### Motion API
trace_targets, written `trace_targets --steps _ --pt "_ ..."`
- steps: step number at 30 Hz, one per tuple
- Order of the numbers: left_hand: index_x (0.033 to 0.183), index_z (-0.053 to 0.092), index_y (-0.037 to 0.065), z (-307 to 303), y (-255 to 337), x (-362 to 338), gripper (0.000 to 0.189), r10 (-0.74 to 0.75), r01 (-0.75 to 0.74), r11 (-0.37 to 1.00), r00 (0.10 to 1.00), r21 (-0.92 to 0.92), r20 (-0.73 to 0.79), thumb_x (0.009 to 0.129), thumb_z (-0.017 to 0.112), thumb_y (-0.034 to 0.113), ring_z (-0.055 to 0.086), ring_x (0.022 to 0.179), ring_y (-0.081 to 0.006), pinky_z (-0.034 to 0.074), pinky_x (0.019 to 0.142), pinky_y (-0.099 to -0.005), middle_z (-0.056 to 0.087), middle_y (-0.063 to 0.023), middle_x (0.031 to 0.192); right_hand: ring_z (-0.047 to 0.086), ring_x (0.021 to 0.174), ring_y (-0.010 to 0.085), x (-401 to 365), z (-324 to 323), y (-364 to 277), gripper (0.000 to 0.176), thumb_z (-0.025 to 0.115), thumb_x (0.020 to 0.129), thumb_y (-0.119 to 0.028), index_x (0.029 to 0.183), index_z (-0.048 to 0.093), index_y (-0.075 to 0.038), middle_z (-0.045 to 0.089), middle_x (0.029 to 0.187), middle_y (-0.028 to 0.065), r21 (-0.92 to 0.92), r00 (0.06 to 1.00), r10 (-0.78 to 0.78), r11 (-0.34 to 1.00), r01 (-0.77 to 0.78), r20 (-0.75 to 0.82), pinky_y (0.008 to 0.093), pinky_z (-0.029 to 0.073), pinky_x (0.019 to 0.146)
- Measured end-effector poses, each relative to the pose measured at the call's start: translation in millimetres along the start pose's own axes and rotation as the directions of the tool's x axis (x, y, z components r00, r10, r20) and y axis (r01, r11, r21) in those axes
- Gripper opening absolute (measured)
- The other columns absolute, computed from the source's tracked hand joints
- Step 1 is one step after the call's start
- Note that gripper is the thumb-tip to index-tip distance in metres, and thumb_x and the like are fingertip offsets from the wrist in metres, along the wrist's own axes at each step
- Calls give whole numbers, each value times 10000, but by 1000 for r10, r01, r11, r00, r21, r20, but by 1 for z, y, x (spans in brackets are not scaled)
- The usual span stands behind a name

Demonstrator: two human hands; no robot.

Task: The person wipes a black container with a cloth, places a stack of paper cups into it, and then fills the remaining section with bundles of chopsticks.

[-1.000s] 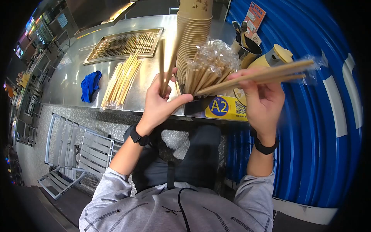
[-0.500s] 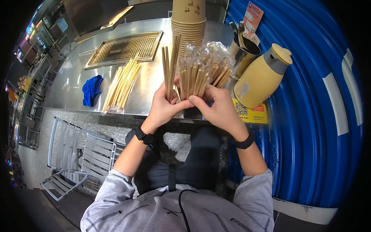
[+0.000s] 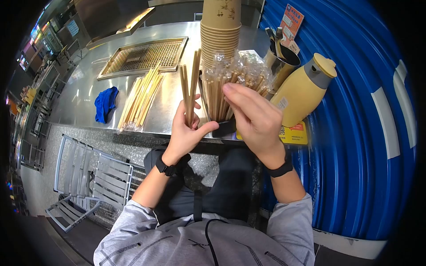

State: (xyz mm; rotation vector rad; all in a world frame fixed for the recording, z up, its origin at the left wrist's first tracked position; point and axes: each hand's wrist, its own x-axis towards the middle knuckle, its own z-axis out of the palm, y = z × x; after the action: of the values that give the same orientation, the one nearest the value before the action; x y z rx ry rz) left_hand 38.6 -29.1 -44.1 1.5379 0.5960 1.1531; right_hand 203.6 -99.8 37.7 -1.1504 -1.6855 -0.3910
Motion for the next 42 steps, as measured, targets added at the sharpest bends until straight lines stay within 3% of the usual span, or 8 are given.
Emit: trace_targets --steps 6,9,11,12,13,20,25,42 --pt "1222 454 5 -9 3 -38 345 10 -7 999 995 -42 95 1001 509 264 489 829 -150 427 744 -288 503 -70 989 664 939 245 1 -15 -12 416 766 821 -190 1182 661 -12 663 1197 156 -247 992 -124 962 113 -27 336 505 860" --pt "1004 561 -2 -5 13 -51 247 84 -87 996 964 -1 252 1025 488 232 554 763 -235 452 712 -329 539 -119 844 616 931 190 -23 -28 -19 628 762 839 -354 1308 563 12 612 1282 151 150 997 75 986 -73 -8 321 459 890" --pt "908 594 0 2 20 -55 199 109 -122 992 923 12 369 993 552 175 579 725 -284 464 667 -346 563 -134 795 577 884 129 -44 -29 -34 787 778 827 -413 1396 465 31 625 1244 116 563 919 314 726 -394 237 282 452 825" --pt "876 603 2 5 25 -56 177 118 -137 990 900 17 419 973 586 148 585 709 -303 468 646 -354 572 -140 770 591 829 129 -49 -33 -42 624 776 846 -328 1312 564 30 682 1126 110 628 816 406 523 -576 411 282 471 761" --pt "910 623 -2 5 17 -58 147 4 -19 1000 863 25 505 937 635 142 599 728 -312 474 651 -357 599 -152 784 603 811 128 -57 -35 -29 499 763 862 -273 1233 619 29 704 1065 104 557 855 279 662 -502 438 282 479 736" --pt "1080 683 7 26 -5 -45 213 302 -350 916 923 195 239 870 693 47 688 899 -306 539 786 -347 707 -159 979 677 895 172 -45 -67 -30 219 704 905 -162 1012 725 28 737 984 116 406 751 579 632 -660 318 299 528 805" --pt "999 673 1 9 -13 -42 120 194 -196 962 981 192 30 880 668 14 668 833 -125 507 734 -250 714 -70 913 684 815 151 -11 -105 -1 214 685 910 -135 1029 716 39 731 919 121 133 745 649 734 -666 151 273 535 755" --pt "1001 652 -2 -39 -17 -38 100 106 -64 963 983 262 -148 903 657 19 592 777 -67 477 727 -217 668 -18 861 666 832 119 -47 -69 79 247 693 919 -209 1034 701 9 720 918 56 179 647 737 621 -763 195 267 534 757"
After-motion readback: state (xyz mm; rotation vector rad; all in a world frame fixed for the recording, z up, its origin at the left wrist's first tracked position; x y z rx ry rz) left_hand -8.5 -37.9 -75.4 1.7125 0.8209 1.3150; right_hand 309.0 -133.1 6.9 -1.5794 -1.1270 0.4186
